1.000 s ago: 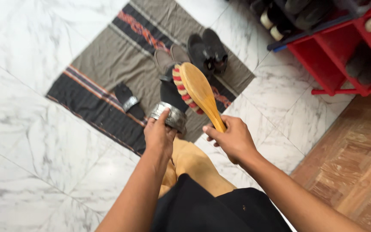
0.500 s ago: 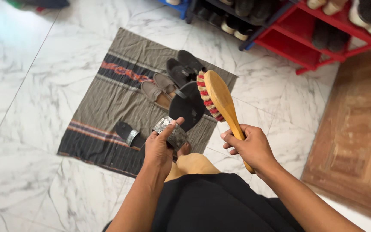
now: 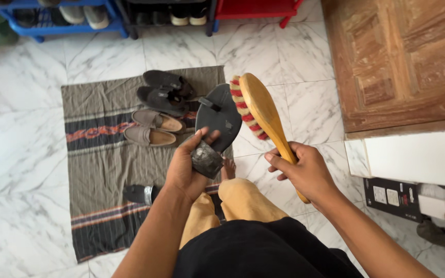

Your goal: The person uses a wooden-handled brush to clean several pairs of shoes and sandals. They pick up each item from a mat, brush the soles and uppers, then place them back on the mat or onto a nearby shoe rack.

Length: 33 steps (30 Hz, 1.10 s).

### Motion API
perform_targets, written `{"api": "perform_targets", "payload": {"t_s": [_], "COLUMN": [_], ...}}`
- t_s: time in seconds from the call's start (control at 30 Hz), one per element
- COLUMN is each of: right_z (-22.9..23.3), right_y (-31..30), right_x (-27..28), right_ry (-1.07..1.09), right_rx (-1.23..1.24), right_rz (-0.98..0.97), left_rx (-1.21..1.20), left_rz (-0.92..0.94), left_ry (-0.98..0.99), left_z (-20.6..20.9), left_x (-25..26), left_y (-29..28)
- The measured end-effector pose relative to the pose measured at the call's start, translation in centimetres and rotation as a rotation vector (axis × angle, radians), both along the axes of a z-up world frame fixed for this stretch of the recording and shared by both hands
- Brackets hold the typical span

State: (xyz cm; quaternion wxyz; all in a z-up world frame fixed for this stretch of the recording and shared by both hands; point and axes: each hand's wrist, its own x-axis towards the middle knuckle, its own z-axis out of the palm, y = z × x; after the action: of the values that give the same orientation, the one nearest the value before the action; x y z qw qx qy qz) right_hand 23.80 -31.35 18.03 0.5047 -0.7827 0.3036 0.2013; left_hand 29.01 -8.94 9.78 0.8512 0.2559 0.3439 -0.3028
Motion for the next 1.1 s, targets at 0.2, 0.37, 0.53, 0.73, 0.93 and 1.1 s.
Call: {"api": "perform_targets", "payload": {"t_s": [0.2, 0.37, 0.53, 0.73, 0.93, 1.1], "right_z": [0.5, 2.0, 3.6, 5.5, 5.6, 4.1], "right_y": [-3.5, -6.8, -11.0, -15.2, -15.4, -15.5], "right_x": [-1.7, -1.3, 0.9, 5.0, 8.6, 10.1], "right_ry": [-0.016, -0.096, -0.243, -0.738, -0.882, -0.804], "right_rx": [0.019, -0.043, -0.220, -0.598, -0.816, -0.981], "right_rz": [-0.153, -0.181, -0.124, 0.267, 0.499, 0.578], "left_rx": [-0.094, -0.284, -0.445, -0.211, -0.197, -0.248], "left_rz": [-0.028, 0.026, -0.024, -0.019, -0.090, -0.042], "left_ry": [-0.102, -0.132, -0.220, -0.173, -0.288, -0.310], "left_z": [2.0, 4.7, 5.4, 5.9, 6.6, 6.5], "left_x": [2.1, 3.6, 5.5, 7.8, 8.4, 10.6], "left_y": [-4.3, -7.9, -12.9, -17.7, -19.0, -18.7]}}
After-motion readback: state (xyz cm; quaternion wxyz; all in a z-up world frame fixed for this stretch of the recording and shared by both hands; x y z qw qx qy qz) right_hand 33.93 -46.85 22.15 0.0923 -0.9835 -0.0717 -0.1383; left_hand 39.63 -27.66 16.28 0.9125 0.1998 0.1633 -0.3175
